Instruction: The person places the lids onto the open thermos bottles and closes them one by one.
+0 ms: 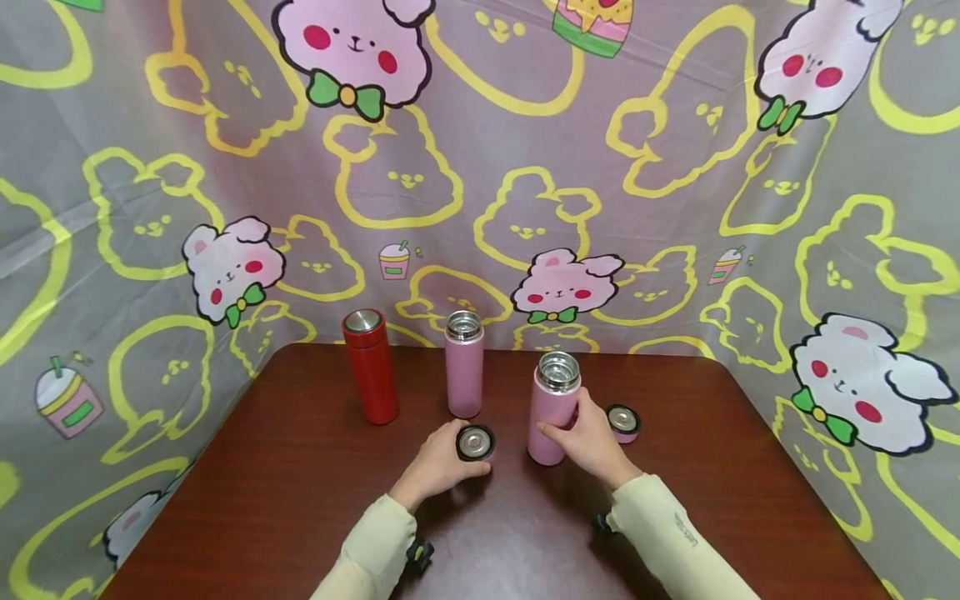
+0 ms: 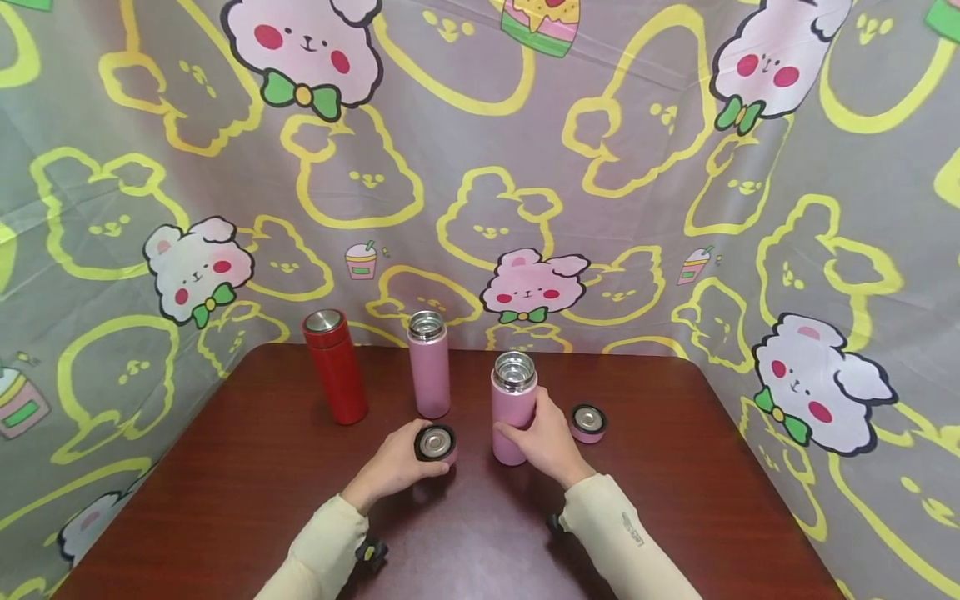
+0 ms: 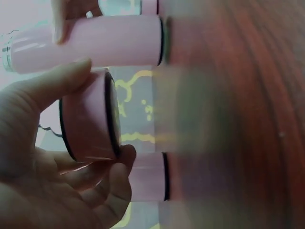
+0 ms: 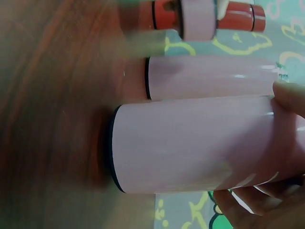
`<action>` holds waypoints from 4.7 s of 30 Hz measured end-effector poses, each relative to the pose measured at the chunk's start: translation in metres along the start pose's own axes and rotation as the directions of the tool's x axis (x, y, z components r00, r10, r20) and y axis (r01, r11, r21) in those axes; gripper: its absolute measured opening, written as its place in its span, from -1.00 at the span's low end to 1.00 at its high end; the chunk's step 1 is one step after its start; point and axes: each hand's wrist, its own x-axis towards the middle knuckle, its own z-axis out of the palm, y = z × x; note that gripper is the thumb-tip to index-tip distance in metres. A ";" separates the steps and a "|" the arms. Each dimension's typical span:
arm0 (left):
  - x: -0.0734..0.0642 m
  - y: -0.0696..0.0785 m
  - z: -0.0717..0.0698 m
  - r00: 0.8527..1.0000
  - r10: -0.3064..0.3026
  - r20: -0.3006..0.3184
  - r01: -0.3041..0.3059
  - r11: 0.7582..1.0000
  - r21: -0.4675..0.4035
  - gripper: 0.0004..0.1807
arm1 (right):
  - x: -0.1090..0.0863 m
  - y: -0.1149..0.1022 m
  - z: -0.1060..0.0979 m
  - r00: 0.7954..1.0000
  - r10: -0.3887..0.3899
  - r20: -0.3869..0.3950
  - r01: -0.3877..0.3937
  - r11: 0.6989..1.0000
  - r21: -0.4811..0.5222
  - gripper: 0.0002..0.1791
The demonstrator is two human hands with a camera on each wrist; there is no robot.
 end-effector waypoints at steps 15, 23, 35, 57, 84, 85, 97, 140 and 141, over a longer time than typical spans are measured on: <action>-0.003 0.014 -0.022 0.985 0.012 -0.169 -0.049 0.975 -0.216 -0.30 | -0.036 -0.020 0.005 0.996 -0.060 0.067 0.053 0.993 0.101 -0.22; -0.006 0.025 -0.034 0.973 -0.035 -0.227 -0.045 0.940 -0.338 -0.28 | -0.041 -0.017 0.009 0.991 -0.070 0.110 0.052 0.987 0.153 -0.21; -0.019 0.057 -0.058 0.972 0.047 -0.229 -0.149 0.878 -0.454 -0.31 | -0.045 -0.034 0.003 0.987 -0.069 0.146 0.039 0.979 0.198 -0.24; -0.004 0.045 -0.043 0.969 0.099 -0.227 -0.219 0.770 -0.599 -0.20 | -0.043 -0.002 0.005 0.966 -0.150 0.211 0.097 0.965 0.243 -0.13; -0.011 0.081 -0.058 0.965 0.116 -0.235 -0.239 0.757 -0.608 -0.26 | -0.041 0.004 0.007 0.960 -0.145 0.241 0.095 0.974 0.208 -0.16; -0.011 0.082 -0.058 0.963 0.120 -0.241 -0.246 0.758 -0.604 -0.26 | -0.041 0.004 0.008 0.960 -0.147 0.239 0.101 0.976 0.196 -0.15; -0.008 0.093 -0.059 0.959 0.187 -0.213 -0.280 0.731 -0.622 -0.21 | -0.037 0.008 0.010 0.951 -0.180 0.252 0.128 0.969 0.210 -0.16; 0.020 0.114 -0.038 0.942 0.299 -0.150 -0.334 0.844 -0.420 -0.26 | -0.042 -0.007 -0.010 0.898 -0.188 0.398 0.068 0.953 0.296 -0.22; 0.017 0.119 -0.041 0.944 0.297 -0.142 -0.329 0.848 -0.415 -0.26 | -0.042 -0.007 -0.011 0.898 -0.187 0.398 0.067 0.953 0.296 -0.23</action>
